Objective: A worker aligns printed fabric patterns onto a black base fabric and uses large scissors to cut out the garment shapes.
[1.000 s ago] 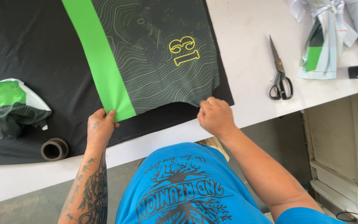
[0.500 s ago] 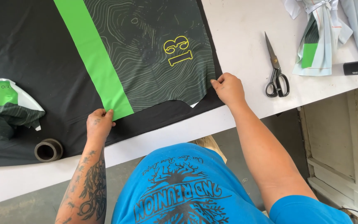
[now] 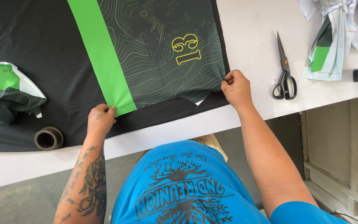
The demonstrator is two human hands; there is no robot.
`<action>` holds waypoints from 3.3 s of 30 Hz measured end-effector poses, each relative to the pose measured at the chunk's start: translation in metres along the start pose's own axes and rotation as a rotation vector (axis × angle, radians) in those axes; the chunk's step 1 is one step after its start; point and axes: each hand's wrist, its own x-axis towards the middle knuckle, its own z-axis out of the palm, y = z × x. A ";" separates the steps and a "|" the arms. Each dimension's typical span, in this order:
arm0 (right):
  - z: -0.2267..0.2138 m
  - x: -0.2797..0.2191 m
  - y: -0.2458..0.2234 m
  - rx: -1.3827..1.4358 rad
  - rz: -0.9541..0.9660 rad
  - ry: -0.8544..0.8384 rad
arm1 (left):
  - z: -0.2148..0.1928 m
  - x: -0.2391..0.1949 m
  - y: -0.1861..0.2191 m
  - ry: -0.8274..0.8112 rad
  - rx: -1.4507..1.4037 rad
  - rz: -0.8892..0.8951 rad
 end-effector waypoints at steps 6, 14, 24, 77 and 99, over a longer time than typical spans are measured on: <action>0.004 -0.011 -0.005 -0.052 0.018 -0.001 | -0.002 0.008 -0.005 0.034 0.116 0.008; 0.005 -0.010 0.002 -0.133 -0.082 0.094 | -0.006 -0.011 0.012 -0.004 0.166 -0.005; 0.059 -0.067 -0.011 -0.634 -0.490 -0.312 | -0.001 -0.003 0.005 0.007 0.136 -0.012; 0.026 0.227 -0.140 -0.639 -0.930 0.257 | -0.118 0.199 0.167 0.529 0.520 0.734; 0.027 -0.087 -0.002 -0.746 -0.938 0.041 | 0.039 -0.016 -0.022 0.367 0.558 0.745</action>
